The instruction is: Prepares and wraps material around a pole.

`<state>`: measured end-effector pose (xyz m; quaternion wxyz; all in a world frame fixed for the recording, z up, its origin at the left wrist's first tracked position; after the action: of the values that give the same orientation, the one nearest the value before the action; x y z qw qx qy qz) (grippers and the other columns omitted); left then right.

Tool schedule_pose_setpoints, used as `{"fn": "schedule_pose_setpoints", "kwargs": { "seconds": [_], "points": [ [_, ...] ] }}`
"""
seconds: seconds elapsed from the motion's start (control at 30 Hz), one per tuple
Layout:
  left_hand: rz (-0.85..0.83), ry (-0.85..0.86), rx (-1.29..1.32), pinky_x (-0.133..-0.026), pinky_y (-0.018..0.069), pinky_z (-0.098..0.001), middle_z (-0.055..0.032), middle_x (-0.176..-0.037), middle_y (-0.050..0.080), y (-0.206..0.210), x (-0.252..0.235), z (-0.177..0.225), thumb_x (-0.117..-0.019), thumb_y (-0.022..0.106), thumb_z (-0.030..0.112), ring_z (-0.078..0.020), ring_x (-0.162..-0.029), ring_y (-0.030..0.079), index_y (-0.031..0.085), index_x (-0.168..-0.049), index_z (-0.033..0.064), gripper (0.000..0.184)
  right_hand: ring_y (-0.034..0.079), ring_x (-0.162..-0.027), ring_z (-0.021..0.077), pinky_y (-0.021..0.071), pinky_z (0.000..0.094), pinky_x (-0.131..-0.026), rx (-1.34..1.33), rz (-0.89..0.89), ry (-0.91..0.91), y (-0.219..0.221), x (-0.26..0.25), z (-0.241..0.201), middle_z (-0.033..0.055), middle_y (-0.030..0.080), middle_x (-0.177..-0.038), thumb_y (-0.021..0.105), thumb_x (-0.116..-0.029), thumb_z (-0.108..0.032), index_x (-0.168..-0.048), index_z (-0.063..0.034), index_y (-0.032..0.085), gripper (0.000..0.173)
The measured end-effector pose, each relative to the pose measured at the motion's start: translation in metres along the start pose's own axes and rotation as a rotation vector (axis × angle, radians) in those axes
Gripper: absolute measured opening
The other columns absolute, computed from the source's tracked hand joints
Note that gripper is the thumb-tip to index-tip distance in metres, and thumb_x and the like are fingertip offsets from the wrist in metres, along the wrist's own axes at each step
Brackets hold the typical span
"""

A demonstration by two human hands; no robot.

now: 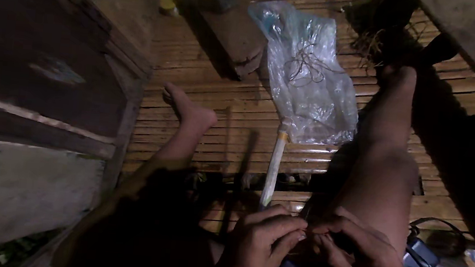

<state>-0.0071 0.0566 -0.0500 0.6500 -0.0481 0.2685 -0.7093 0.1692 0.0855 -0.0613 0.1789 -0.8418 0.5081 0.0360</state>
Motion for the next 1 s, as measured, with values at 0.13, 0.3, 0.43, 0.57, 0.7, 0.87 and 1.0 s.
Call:
{"fn": "schedule_pose_setpoints", "kwargs": {
  "seconds": [0.13, 0.3, 0.43, 0.57, 0.7, 0.87, 1.0],
  "points": [
    [-0.038, -0.005, 0.000, -0.076, 0.0560, -0.0150, -0.0084, -0.091, 0.071, 0.0053, -0.0003, -0.0002, -0.0974, 0.067, 0.009, -0.0046, -0.082, 0.067, 0.073, -0.097, -0.0003, 0.011, 0.059, -0.077, -0.0016, 0.0514, 0.0102, -0.066, 0.008, -0.010, -0.015, -0.0016, -0.0004, -0.0021, 0.0050, 0.063, -0.095, 0.061, -0.1018, -0.017, -0.104, -0.0043, 0.069, 0.015],
    [-0.024, -0.017, 0.194, -0.069, 0.0537, -0.0128, -0.0073, -0.090, 0.071, 0.0021, -0.0036, 0.0023, -0.0977, 0.065, 0.006, -0.0005, -0.076, 0.064, 0.071, -0.101, -0.0025, 0.011, 0.056, -0.075, -0.0028, 0.0481, 0.0089, -0.064, -0.037, 0.002, -0.042, -0.0068, 0.0019, 0.0028, 0.0030, 0.062, -0.092, 0.063, -0.1010, -0.018, -0.104, -0.0051, 0.068, 0.014],
    [0.006, -0.024, 0.353, -0.062, 0.0530, -0.0121, -0.0048, -0.082, 0.068, 0.0013, -0.0020, 0.0029, -0.0996, 0.063, 0.006, 0.0017, -0.068, 0.062, 0.067, -0.105, -0.0027, 0.011, 0.054, -0.074, -0.0051, 0.0453, 0.0070, -0.065, -0.099, 0.071, -0.064, -0.0096, 0.0014, -0.0002, -0.0007, 0.061, -0.087, 0.068, -0.0994, -0.019, -0.102, -0.0070, 0.069, 0.012],
    [0.016, -0.046, 0.406, -0.059, 0.0504, -0.0097, -0.0019, -0.080, 0.067, 0.0024, -0.0005, 0.0018, -0.1018, 0.062, 0.011, 0.0053, -0.065, 0.059, 0.066, -0.106, -0.0011, 0.013, 0.053, -0.074, -0.0058, 0.0444, 0.0069, -0.065, -0.123, 0.095, -0.078, -0.0098, 0.0007, -0.0020, -0.0018, 0.060, -0.086, 0.068, -0.0994, -0.018, -0.103, -0.0073, 0.069, 0.011],
    [-0.010, -0.073, 0.438, -0.058, 0.0507, -0.0106, -0.0021, -0.078, 0.067, 0.0038, -0.0003, 0.0009, -0.1021, 0.061, 0.010, 0.0046, -0.064, 0.059, 0.065, -0.108, -0.0015, 0.014, 0.052, -0.073, -0.0063, 0.0432, 0.0060, -0.063, -0.112, 0.093, -0.064, -0.0081, -0.0006, 0.0012, -0.0018, 0.059, -0.085, 0.067, -0.0994, -0.019, -0.102, -0.0073, 0.069, 0.012],
    [-0.007, -0.097, 0.336, -0.058, 0.0522, -0.0122, -0.0038, -0.079, 0.068, 0.0050, -0.0028, 0.0008, -0.0999, 0.062, 0.005, 0.0023, -0.064, 0.060, 0.066, -0.106, -0.0026, 0.011, 0.062, -0.084, -0.0016, 0.0529, 0.0103, -0.071, -0.115, 0.031, -0.065, -0.0017, -0.0037, 0.0002, 0.0019, 0.065, -0.095, 0.065, -0.1014, -0.020, -0.102, -0.0058, 0.069, 0.015],
    [-0.022, -0.099, 0.230, -0.061, 0.0531, -0.0132, -0.0040, -0.078, 0.068, 0.0041, -0.0017, -0.0030, -0.0991, 0.065, 0.010, 0.0012, -0.066, 0.062, 0.067, -0.103, -0.0009, 0.012, 0.062, -0.086, -0.0026, 0.0531, 0.0113, -0.074, -0.141, 0.059, -0.025, -0.0036, -0.0052, 0.0022, -0.0012, 0.066, -0.097, 0.060, -0.1042, -0.021, -0.102, -0.0072, 0.065, 0.015]
  ]
}}
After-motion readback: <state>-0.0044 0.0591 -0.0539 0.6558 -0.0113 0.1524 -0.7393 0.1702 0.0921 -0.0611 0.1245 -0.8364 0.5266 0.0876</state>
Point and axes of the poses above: each hand's wrist, its own x-axis away from the middle knuckle, its own y-axis out of the palm, z = x × y, the point moved 5 cm from there along -x, towards the middle knuckle
